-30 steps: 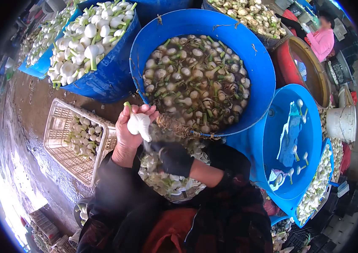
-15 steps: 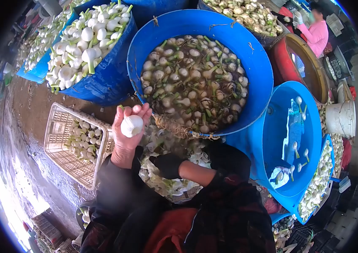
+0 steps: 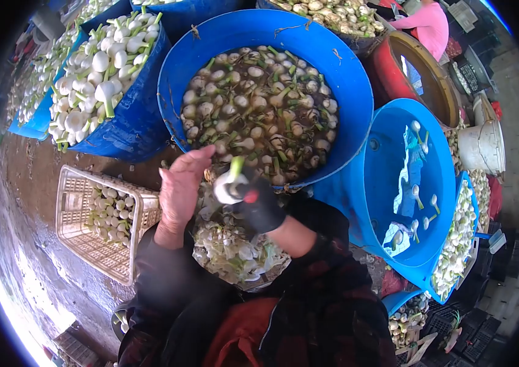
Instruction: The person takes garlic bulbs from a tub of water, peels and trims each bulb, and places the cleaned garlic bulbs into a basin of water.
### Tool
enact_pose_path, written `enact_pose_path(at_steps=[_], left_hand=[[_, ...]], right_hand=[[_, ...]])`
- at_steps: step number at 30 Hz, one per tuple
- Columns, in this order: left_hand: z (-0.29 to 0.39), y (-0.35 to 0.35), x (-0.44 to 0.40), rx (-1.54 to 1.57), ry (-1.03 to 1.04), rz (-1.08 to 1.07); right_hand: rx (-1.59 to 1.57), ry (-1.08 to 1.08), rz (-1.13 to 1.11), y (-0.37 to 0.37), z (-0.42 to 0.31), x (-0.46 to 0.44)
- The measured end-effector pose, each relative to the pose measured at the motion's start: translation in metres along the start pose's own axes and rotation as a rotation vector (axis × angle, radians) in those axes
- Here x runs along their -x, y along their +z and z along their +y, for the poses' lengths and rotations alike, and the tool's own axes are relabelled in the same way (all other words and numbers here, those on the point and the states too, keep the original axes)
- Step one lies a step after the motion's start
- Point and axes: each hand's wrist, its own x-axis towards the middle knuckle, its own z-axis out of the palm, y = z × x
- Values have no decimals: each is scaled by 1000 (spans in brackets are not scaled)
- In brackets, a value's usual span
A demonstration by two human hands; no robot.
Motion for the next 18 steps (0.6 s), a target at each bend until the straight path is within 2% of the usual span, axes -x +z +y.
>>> enact_pose_path(at_steps=[2,3,4,6,8,10,11,12,13,16,18], left_hand=[[-3,-15,-4,112,25,38],[0,-16,-3,91,18,62],[3,-16,-2,73,12,86],[4,-16,0,83,-6,87],[5,-13,0,86,-11,103],[8,-9,1,86,-8,135],[9,-7,1,106,-14,176],[7,-7,1,120,-28,175],[6,-9,-1,131,-41,176],[3,-10,-5,181,-89,186],[0,-9,-10,230,-121,167]], right_hand=[[-179,-209,41,-33,-27,4],[-176,-262,206,-54,-50,18],[202,-408,273,-73,-79,30],[519,-568,559,-125,-123,67],[671,-515,830,-160,-156,104],[1346,-348,967,-241,-173,139],[1741,-344,1007,-267,-173,158],[2141,-337,1023,-281,-174,168],[2017,-382,1023,-264,-180,160],[1872,-355,682,-207,-195,95],[1978,-302,502,-145,-185,25]])
